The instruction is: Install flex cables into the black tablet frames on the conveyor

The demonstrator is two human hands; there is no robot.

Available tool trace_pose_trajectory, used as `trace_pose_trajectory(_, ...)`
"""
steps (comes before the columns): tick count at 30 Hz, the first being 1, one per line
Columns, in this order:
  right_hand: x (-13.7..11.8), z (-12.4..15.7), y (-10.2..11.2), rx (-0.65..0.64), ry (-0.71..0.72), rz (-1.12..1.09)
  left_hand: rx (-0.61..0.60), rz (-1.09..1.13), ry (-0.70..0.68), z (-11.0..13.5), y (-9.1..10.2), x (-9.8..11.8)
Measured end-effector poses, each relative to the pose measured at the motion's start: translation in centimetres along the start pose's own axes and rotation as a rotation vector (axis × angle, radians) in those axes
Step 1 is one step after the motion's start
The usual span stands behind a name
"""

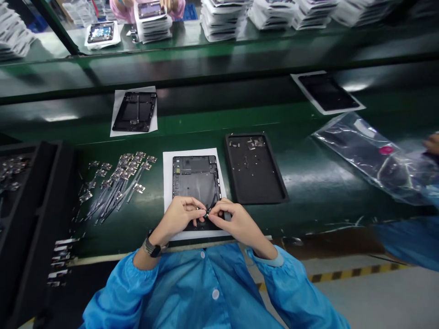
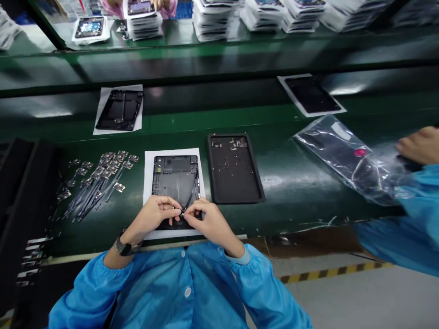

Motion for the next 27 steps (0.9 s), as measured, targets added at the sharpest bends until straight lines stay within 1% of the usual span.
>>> trace_pose_trajectory(5, -0.05, -0.02, 0.02, -0.002, 0.0, 0.001, -0.003, 0.026, 0.0, -0.06, -0.02, -0.07)
trace_pose_trajectory(15, 0.04, 0.0, -0.11, -0.006, -0.01, 0.011, 0.062, 0.032, -0.004, 0.06, 0.26, -0.18)
trace_pose_trajectory(22, 0.29, 0.13, 0.06, 0.031, 0.035, -0.013, 0.051, 0.009, 0.02, -0.01, 0.05, -0.3)
trace_pose_trajectory(27, 0.45, 0.19, 0.03, 0.048, 0.039, -0.02, 0.053, 0.008, 0.014, -0.05, 0.09, -0.46)
Point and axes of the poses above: each hand's wrist, its own z-axis away from the middle knuckle, its own y-axis out of the back of the hand, x = y × z, the point moved 10 cm from there along -z, towards the middle knuckle, and after that the axes turned 15 degrees about y, right-handed, at the moved point
